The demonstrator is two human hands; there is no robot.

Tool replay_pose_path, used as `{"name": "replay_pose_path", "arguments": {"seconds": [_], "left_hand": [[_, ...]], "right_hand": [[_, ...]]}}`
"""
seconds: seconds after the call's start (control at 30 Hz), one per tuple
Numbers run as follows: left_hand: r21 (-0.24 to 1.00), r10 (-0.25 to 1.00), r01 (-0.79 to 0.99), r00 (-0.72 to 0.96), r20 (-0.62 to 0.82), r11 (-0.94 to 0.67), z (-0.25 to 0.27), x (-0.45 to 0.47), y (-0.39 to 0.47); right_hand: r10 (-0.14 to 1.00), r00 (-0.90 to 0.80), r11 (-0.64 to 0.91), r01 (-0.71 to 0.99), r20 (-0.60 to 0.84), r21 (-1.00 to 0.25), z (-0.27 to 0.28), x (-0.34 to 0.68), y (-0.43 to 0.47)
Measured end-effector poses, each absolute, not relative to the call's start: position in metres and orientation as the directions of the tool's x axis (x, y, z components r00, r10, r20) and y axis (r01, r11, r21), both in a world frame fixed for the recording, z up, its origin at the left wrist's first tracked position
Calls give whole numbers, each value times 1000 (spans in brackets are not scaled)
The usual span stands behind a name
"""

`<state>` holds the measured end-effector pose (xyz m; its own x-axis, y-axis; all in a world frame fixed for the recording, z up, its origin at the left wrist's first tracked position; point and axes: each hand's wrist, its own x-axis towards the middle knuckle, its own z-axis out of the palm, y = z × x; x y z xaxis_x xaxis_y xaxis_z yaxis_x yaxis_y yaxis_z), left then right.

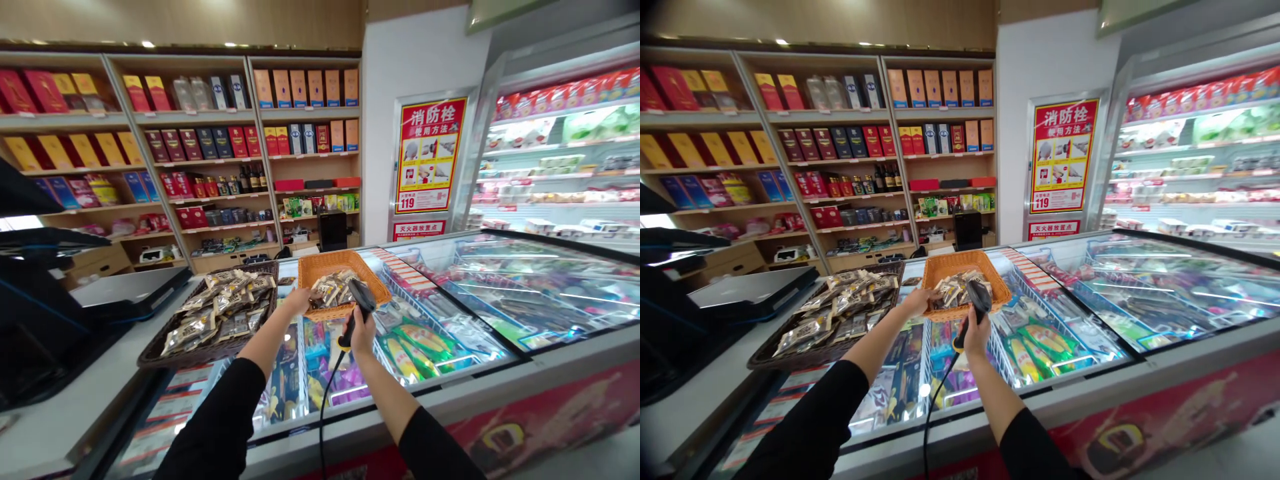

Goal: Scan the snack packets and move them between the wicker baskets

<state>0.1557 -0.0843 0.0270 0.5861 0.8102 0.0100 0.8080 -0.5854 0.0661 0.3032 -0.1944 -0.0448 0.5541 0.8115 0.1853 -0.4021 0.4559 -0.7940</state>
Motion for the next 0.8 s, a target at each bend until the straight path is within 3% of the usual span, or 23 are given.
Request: {"name": "replay_pose_path", "arguments": {"seconds": [0.13, 0.27, 0.43, 0.6, 0.8], "left_hand": [[186, 859, 840, 486, 159, -509, 38, 129, -89], [252, 932, 922, 217, 290, -293, 55, 73, -107], [162, 989, 987, -16, 145, -7, 45, 17, -131], [53, 989, 998, -38, 145, 31, 26, 16, -140], [17, 994, 997, -79, 81, 78, 27, 24, -138]], "right_hand": [[846, 499, 415, -396, 187, -819, -46, 299, -194], [898, 366, 391, -418, 242, -820, -47, 291, -198], [970, 159, 241, -483, 187, -842, -44, 270, -199], [992, -65, 70, -466, 113, -882, -42, 255, -198], [991, -64, 65, -512, 114, -857, -50, 259, -207]]}}
